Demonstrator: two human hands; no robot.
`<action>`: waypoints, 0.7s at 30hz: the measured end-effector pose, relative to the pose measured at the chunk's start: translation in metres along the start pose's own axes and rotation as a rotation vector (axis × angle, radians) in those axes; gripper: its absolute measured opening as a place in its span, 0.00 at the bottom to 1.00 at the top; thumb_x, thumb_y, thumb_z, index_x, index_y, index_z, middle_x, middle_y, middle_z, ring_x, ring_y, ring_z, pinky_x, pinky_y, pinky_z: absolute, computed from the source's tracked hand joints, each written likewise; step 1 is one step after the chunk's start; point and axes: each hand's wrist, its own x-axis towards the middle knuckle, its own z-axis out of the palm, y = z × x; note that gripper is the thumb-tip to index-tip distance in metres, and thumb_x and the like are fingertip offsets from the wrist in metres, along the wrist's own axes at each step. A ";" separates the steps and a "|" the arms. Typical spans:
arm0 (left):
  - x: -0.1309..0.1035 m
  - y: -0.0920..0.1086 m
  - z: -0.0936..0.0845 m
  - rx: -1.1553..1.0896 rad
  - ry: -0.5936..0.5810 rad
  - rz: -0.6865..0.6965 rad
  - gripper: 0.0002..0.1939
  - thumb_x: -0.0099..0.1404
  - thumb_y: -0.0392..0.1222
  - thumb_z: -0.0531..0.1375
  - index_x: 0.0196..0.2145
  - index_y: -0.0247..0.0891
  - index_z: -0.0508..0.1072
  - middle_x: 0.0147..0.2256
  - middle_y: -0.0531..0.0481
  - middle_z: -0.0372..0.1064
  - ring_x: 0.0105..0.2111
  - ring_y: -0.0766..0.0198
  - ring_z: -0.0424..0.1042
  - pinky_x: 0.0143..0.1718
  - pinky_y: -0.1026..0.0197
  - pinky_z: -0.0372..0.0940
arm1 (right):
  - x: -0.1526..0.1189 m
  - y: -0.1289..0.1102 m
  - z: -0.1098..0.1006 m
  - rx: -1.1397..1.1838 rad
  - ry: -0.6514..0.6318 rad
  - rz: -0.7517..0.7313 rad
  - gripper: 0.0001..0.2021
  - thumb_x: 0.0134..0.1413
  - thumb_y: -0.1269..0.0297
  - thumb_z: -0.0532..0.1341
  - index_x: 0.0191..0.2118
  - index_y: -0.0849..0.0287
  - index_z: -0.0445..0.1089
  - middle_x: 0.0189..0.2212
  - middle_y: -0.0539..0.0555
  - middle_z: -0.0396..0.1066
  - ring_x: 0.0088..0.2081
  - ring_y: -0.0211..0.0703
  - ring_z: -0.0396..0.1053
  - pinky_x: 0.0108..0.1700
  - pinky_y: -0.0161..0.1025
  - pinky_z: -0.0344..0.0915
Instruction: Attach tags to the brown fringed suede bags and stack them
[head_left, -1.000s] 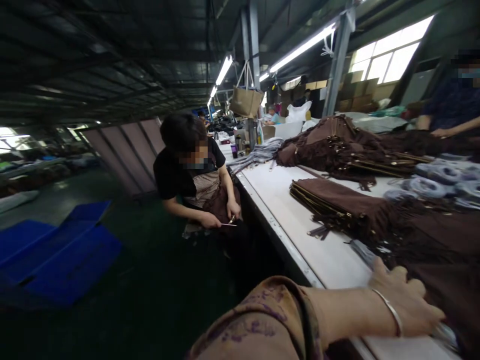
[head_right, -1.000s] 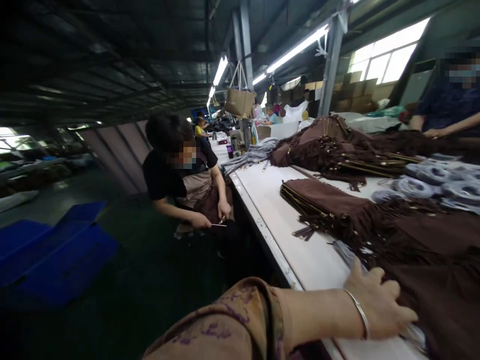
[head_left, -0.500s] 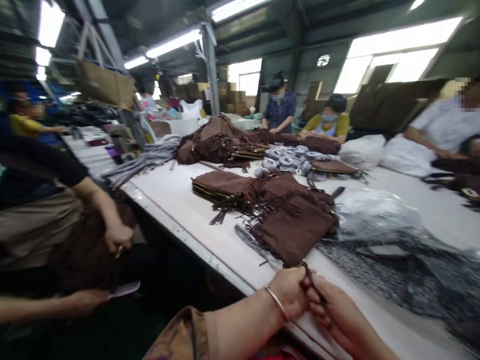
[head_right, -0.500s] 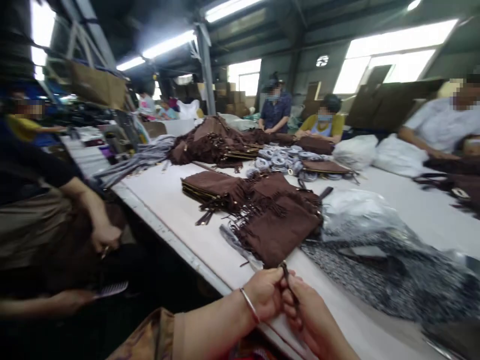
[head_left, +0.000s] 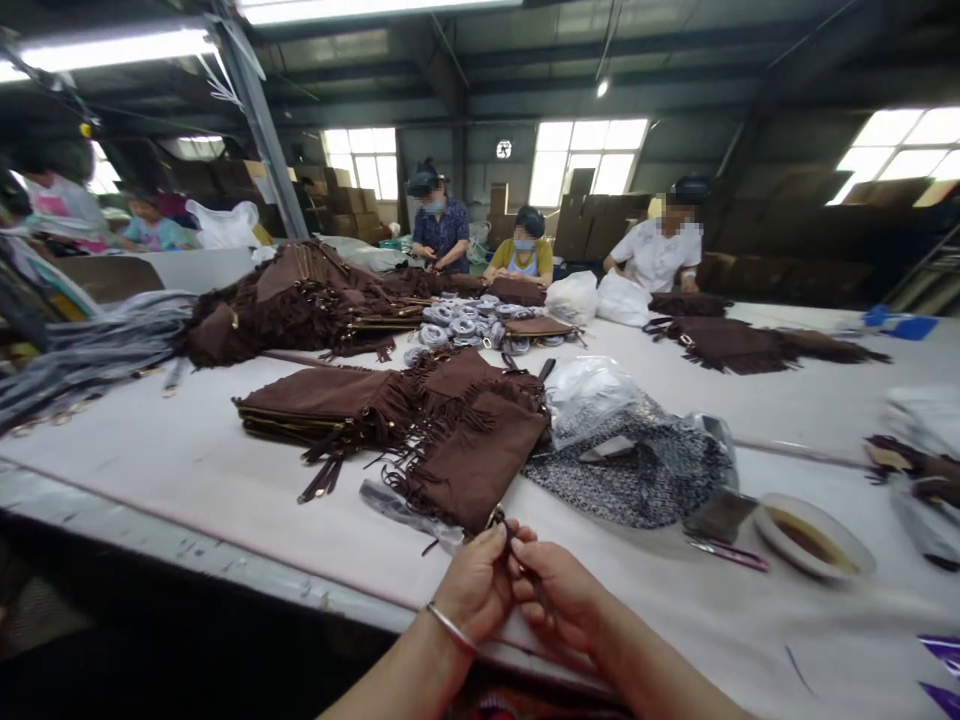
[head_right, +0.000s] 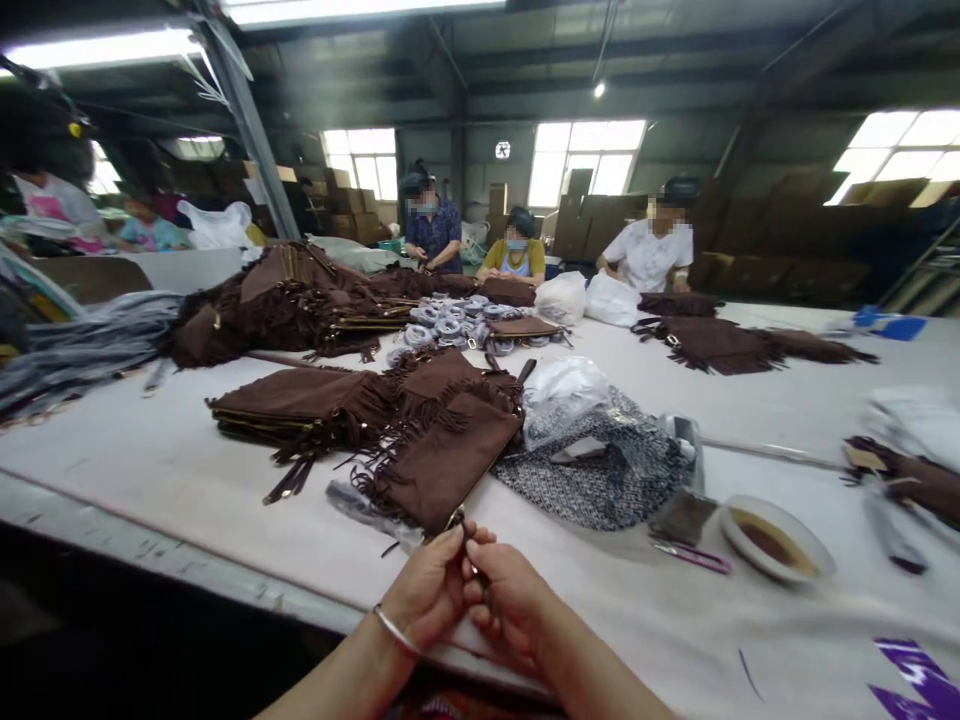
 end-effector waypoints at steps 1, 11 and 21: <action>0.000 0.000 -0.001 0.014 -0.025 -0.002 0.07 0.64 0.40 0.59 0.36 0.33 0.70 0.32 0.44 0.73 0.21 0.66 0.69 0.21 0.63 0.64 | 0.001 0.001 -0.001 -0.094 0.012 -0.027 0.19 0.59 0.48 0.49 0.27 0.58 0.60 0.13 0.43 0.58 0.09 0.29 0.50 0.12 0.27 0.42; 0.001 0.003 0.001 0.059 0.163 0.005 0.03 0.65 0.37 0.58 0.35 0.35 0.66 0.31 0.44 0.74 0.34 0.61 0.76 0.35 0.59 0.70 | 0.013 -0.067 -0.130 -1.110 0.946 -0.636 0.15 0.58 0.62 0.51 0.38 0.60 0.74 0.31 0.57 0.75 0.34 0.46 0.72 0.38 0.39 0.66; -0.003 -0.001 -0.003 0.069 0.063 0.009 0.06 0.64 0.41 0.59 0.33 0.36 0.66 0.26 0.49 0.70 0.27 0.66 0.72 0.29 0.64 0.64 | -0.001 -0.096 -0.144 -1.459 1.020 -0.692 0.07 0.58 0.72 0.58 0.37 0.63 0.74 0.37 0.62 0.73 0.42 0.50 0.70 0.47 0.48 0.65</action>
